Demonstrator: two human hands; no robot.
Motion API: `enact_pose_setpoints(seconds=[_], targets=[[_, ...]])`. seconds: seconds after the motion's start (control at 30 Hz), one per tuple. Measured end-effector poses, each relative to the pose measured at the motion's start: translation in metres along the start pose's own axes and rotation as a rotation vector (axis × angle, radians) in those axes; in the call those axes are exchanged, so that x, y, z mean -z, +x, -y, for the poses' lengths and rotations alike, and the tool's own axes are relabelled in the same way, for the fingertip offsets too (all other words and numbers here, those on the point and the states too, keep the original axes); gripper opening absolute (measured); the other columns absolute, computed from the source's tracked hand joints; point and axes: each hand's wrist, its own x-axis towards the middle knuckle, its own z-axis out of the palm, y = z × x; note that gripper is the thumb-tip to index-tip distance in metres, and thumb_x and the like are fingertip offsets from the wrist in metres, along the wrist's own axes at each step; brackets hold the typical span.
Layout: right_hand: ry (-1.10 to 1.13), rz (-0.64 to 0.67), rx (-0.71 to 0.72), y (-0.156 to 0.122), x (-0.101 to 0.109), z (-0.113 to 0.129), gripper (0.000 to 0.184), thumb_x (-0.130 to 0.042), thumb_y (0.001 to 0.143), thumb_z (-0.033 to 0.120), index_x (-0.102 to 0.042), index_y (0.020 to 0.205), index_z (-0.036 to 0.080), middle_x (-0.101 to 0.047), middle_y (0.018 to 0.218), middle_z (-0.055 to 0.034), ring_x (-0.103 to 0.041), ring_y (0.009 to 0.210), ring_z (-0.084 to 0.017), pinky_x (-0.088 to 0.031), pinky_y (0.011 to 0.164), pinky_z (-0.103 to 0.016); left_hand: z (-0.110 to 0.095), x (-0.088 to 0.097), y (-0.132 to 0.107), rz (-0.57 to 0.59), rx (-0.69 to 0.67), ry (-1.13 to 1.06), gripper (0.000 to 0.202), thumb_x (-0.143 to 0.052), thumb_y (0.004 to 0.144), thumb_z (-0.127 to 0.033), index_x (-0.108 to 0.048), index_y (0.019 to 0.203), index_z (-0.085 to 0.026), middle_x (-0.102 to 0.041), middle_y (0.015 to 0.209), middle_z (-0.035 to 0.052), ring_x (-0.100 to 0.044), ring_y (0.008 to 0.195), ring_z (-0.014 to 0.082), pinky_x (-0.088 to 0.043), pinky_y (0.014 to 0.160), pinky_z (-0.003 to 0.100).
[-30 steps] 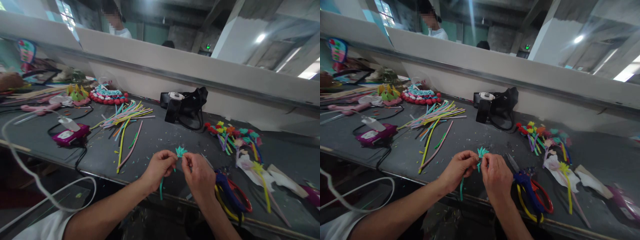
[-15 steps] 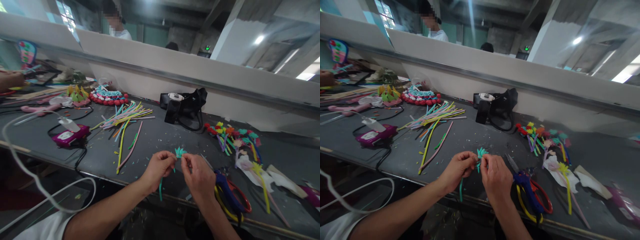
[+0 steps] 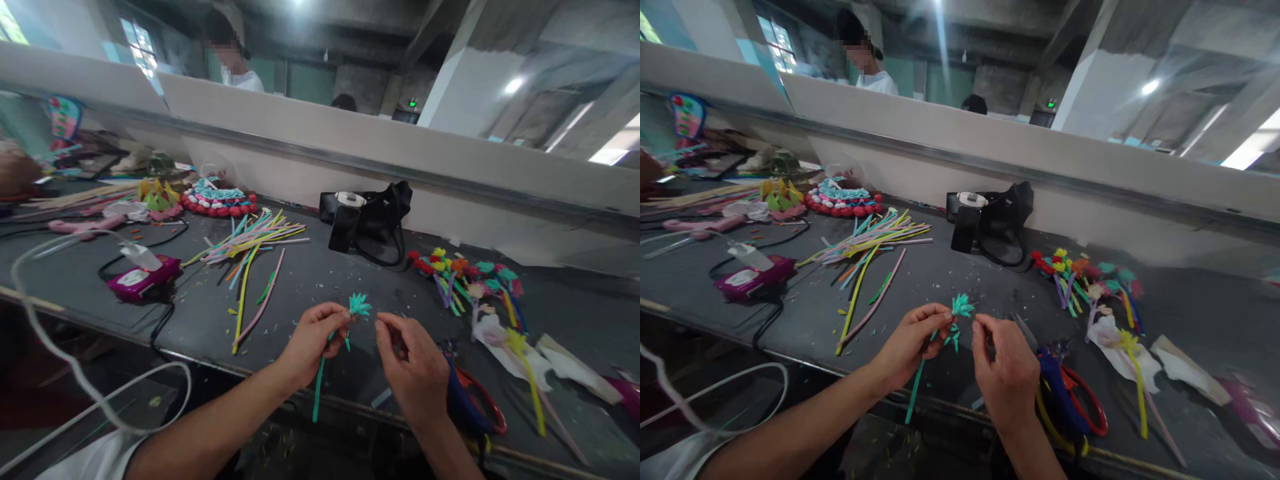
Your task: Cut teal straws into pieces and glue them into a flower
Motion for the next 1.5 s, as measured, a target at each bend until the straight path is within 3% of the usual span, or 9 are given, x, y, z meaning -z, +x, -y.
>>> enact_pose_setpoints(seconds=[0.2, 0.43, 0.53, 0.6, 0.73, 0.93, 1.17, 1.37, 1.5], targets=[[0.023, 0.046, -0.107, -0.003, -0.004, -0.003, 0.016, -0.054, 0.091, 0.03, -0.063, 0.101, 0.02, -0.063, 0.078, -0.001, -0.057, 0.069, -0.013, -0.046, 0.064, -0.024, -0.002, 0.0, -0.001, -0.016, 0.004, -0.021, 0.021, -0.067, 0.074, -0.035, -0.061, 0.076, -0.014, -0.053, 0.059, -0.0026, -0.038, 0.04, 0.004, -0.02, 0.037, 0.018], [0.457, 0.219, -0.403, -0.002, -0.014, -0.004, 0.067, -0.061, 0.082, 0.04, -0.034, 0.141, 0.02, -0.05, 0.133, -0.0143, -0.057, 0.108, -0.022, -0.053, 0.072, -0.03, -0.003, -0.001, -0.002, 0.049, 0.029, -0.064, 0.019, -0.065, 0.076, -0.033, -0.063, 0.076, -0.013, -0.049, 0.058, -0.0036, -0.033, 0.039, 0.0026, -0.019, 0.038, 0.018], [0.714, 0.496, -0.477, -0.001, -0.013, -0.003, 0.05, -0.058, 0.085, 0.043, -0.051, 0.127, 0.018, -0.065, 0.102, -0.0079, -0.062, 0.084, -0.016, -0.05, 0.069, -0.028, -0.003, 0.0, -0.002, 0.055, 0.01, -0.08, 0.018, -0.063, 0.077, -0.03, -0.062, 0.074, -0.013, -0.048, 0.058, -0.0039, -0.032, 0.039, 0.0024, -0.018, 0.038, 0.018], [0.77, 0.613, -0.521, -0.002, -0.009, -0.003, 0.034, -0.054, 0.088, 0.046, -0.064, 0.102, 0.016, -0.058, 0.065, 0.0015, -0.053, 0.059, -0.011, -0.043, 0.056, -0.023, -0.003, 0.002, -0.001, 0.041, -0.012, -0.086, 0.017, -0.062, 0.078, -0.029, -0.061, 0.075, -0.013, -0.047, 0.057, -0.0042, -0.031, 0.039, 0.0024, -0.017, 0.038, 0.018], [0.72, 0.433, -0.619, -0.003, 0.009, -0.008, 0.038, -0.049, 0.089, 0.052, -0.062, 0.079, 0.018, -0.036, 0.049, 0.0073, -0.035, 0.046, -0.008, -0.027, 0.045, -0.021, -0.007, 0.006, 0.002, 0.01, -0.042, -0.139, 0.017, -0.061, 0.079, -0.029, -0.06, 0.075, -0.012, -0.044, 0.056, -0.0053, -0.028, 0.038, 0.0022, -0.015, 0.037, 0.018], [0.142, 0.06, -0.661, 0.0, 0.037, -0.045, 0.041, -0.046, 0.088, 0.056, -0.068, 0.095, 0.022, -0.061, 0.065, 0.0011, -0.055, 0.06, -0.014, -0.041, 0.062, -0.025, -0.011, 0.008, 0.003, 0.004, -0.028, -0.233, 0.017, -0.061, 0.079, -0.03, -0.058, 0.08, -0.013, -0.047, 0.06, -0.0043, -0.032, 0.039, 0.0023, -0.016, 0.037, 0.017], [-0.1, 0.104, -0.559, -0.011, 0.04, -0.077, 0.044, -0.039, 0.088, 0.053, -0.063, 0.112, 0.026, -0.073, 0.096, -0.0005, -0.065, 0.084, -0.022, -0.044, 0.077, -0.032, -0.01, 0.005, 0.001, 0.015, -0.024, -0.224, 0.015, -0.056, 0.083, -0.03, -0.057, 0.081, -0.014, -0.049, 0.056, -0.0044, -0.03, 0.036, 0.003, -0.016, 0.036, 0.018], [-0.029, 0.147, -0.537, -0.008, 0.027, -0.066, 0.039, -0.045, 0.086, 0.056, -0.069, 0.096, 0.027, -0.074, 0.083, 0.0009, -0.067, 0.08, -0.02, -0.046, 0.073, -0.029, -0.01, 0.005, 0.003, -0.026, -0.062, -0.169, 0.016, -0.056, 0.082, -0.03, -0.056, 0.08, -0.014, -0.049, 0.053, -0.0046, -0.029, 0.035, 0.0033, -0.015, 0.035, 0.019], [-0.049, 0.207, -0.362, -0.009, 0.013, -0.052, 0.044, -0.043, 0.087, 0.059, -0.07, 0.093, 0.024, -0.073, 0.088, -0.0025, -0.066, 0.084, -0.021, -0.047, 0.078, -0.031, -0.01, 0.006, 0.003, -0.02, -0.069, -0.164, 0.017, -0.057, 0.081, -0.031, -0.055, 0.079, -0.015, -0.048, 0.052, -0.0056, -0.028, 0.034, 0.0031, -0.015, 0.035, 0.018]])
